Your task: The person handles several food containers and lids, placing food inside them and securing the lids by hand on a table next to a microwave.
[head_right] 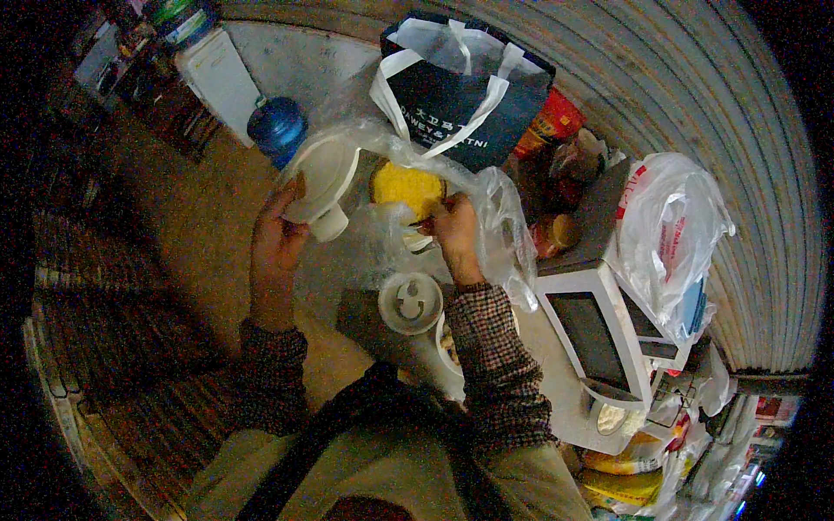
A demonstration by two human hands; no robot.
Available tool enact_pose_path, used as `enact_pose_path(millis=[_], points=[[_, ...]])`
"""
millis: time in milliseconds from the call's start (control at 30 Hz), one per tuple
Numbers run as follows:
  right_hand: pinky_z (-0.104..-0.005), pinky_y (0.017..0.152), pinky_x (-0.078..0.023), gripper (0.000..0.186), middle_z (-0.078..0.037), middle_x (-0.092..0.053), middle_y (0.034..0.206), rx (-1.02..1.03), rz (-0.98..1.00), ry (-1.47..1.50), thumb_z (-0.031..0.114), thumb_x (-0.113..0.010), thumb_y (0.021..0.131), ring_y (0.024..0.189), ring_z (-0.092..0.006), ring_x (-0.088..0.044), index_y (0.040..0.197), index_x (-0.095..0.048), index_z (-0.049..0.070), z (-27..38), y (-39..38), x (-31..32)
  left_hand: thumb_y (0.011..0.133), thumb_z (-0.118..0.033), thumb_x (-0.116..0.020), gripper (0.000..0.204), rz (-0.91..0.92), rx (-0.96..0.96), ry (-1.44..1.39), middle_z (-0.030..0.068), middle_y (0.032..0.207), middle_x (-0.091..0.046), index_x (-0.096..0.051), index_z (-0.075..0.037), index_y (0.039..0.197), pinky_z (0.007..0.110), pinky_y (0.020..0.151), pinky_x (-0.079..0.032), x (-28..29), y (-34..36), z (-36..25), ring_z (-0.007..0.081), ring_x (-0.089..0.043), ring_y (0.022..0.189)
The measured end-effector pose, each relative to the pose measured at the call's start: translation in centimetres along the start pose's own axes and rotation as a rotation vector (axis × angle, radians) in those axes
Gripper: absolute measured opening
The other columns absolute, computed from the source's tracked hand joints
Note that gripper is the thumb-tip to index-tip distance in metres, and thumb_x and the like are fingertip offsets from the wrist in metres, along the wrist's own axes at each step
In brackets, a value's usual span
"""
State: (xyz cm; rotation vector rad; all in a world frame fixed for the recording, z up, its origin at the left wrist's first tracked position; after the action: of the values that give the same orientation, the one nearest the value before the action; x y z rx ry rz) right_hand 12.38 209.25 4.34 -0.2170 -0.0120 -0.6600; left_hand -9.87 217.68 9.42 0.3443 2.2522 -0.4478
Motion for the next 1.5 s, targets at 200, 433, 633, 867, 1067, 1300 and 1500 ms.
enact_pose_path(millis=[200,433,633,867,1067,1300,1500], points=[[-0.0291,0.040,-0.050,0.014,-0.017,-0.055,0.065,-0.019,-0.011,-0.043,0.003,-0.046,0.078,0.046,-0.0242,-0.058,0.081,-0.044,-0.010,1.3,-1.4,1.5,0.080,-0.008,-0.054,0.037,-0.023,-0.054,-0.074,0.0085,0.113,-0.049,-0.042,-0.004,0.115,0.041,0.085,-0.045,1.0,1.0,0.9,0.0217,-0.049,0.104],[-0.0289,0.042,-0.050,0.014,-0.016,-0.055,0.063,-0.014,0.014,-0.019,0.004,-0.046,0.078,0.047,-0.0231,-0.058,0.078,-0.046,-0.010,3.6,-4.6,4.9,0.080,-0.010,-0.055,0.033,-0.057,-0.065,-0.041,0.0102,0.111,-0.051,-0.047,-0.002,0.111,0.043,0.086,-0.043,0.0,2.0,1.8,0.0235,-0.049,0.103],[-0.0248,0.043,-0.046,0.011,-0.010,-0.052,0.064,0.081,0.049,-0.186,0.004,-0.048,0.073,0.050,-0.0157,-0.055,0.077,-0.047,-0.007,2.7,-8.7,9.7,0.076,-0.006,-0.056,0.039,-0.036,-0.074,0.092,0.0104,0.110,-0.048,-0.042,-0.003,0.113,0.044,0.081,-0.046,0.2,3.9,2.8,0.0262,-0.050,0.100],[-0.0255,0.052,-0.043,0.011,-0.008,-0.052,0.067,0.082,0.113,-0.401,0.005,-0.056,0.072,0.059,-0.0127,-0.051,0.077,-0.049,-0.003,-0.3,-12.6,11.5,0.073,-0.009,-0.061,0.043,-0.260,-0.137,0.307,0.0096,0.107,-0.047,-0.040,-0.007,0.110,0.040,0.076,-0.047,-1.7,4.6,5.4,0.0262,-0.050,0.095],[-0.0272,0.057,-0.045,0.012,-0.008,-0.053,0.068,0.007,0.080,-0.310,0.003,-0.057,0.069,0.064,-0.0138,-0.053,0.075,-0.049,-0.002,-0.3,-13.3,11.4,0.071,-0.011,-0.063,0.046,-0.129,0.090,0.311,0.0127,0.107,-0.046,-0.037,-0.003,0.109,0.042,0.074,-0.047,2.2,7.1,7.4,0.0280,-0.051,0.095],[-0.0271,0.055,-0.044,0.010,-0.009,-0.053,0.067,-0.035,-0.024,-0.276,0.003,-0.055,0.069,0.059,-0.0145,-0.053,0.073,-0.048,-0.003,0.1,-12.9,12.8,0.074,-0.012,-0.061,0.044,0.125,0.304,0.435,0.0152,0.107,-0.046,-0.036,0.000,0.109,0.040,0.071,-0.049,1.8,6.7,8.6,0.0265,-0.053,0.092],[-0.0271,0.044,-0.044,0.006,-0.010,-0.053,0.064,-0.003,-0.052,-0.184,-0.001,-0.052,0.069,0.056,-0.0145,-0.053,0.072,-0.047,-0.003,-0.1,-12.2,12.9,0.075,-0.012,-0.061,0.038,-0.084,0.036,0.627,0.0149,0.097,-0.053,-0.042,0.004,0.104,0.033,0.061,-0.051,-0.2,6.7,10.5,0.0226,-0.057,0.082]])
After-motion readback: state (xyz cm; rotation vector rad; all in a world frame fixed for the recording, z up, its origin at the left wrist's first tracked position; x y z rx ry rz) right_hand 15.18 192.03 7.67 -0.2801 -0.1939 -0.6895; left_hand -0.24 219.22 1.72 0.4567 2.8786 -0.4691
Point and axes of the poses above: each hand's wrist, its own y-axis towards the middle knuckle, its own x-axis out of the back of the hand, z = x × y, the point moved 1 cm from there along y, towards the middle knuckle
